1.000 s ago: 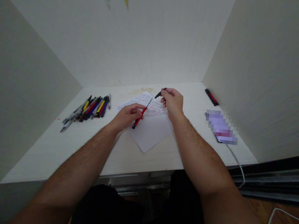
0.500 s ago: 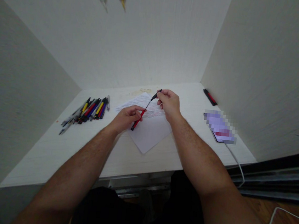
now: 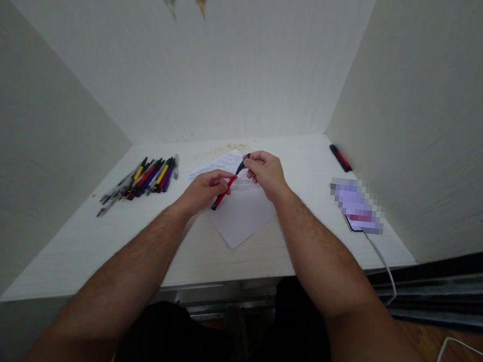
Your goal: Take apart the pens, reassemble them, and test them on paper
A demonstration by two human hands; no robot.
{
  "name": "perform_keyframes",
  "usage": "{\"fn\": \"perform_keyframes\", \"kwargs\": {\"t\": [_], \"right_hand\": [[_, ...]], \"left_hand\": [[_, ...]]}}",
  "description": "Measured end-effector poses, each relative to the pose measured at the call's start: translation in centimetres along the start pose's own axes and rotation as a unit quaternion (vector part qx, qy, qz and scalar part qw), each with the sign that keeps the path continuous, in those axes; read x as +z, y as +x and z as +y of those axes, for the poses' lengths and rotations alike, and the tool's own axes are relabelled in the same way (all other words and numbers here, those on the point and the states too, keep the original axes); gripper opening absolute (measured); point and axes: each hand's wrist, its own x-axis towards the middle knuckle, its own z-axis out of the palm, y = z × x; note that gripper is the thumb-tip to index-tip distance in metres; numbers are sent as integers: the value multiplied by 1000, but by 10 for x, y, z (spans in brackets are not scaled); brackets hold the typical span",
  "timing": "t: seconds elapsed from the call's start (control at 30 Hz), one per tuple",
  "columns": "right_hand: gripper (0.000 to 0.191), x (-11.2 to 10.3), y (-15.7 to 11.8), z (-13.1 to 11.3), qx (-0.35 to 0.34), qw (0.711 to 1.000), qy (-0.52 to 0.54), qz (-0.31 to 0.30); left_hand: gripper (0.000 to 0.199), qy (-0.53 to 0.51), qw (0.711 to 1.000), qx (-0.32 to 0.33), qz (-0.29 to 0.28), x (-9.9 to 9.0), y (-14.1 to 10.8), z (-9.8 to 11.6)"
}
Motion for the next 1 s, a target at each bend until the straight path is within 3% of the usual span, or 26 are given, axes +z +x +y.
{"fn": "perform_keyframes", "kwargs": {"t": [1.0], "right_hand": [[16, 6, -6, 0, 12, 999, -19, -28]], "left_hand": [[31, 2, 1000, 5, 8, 1, -1, 2]]}}
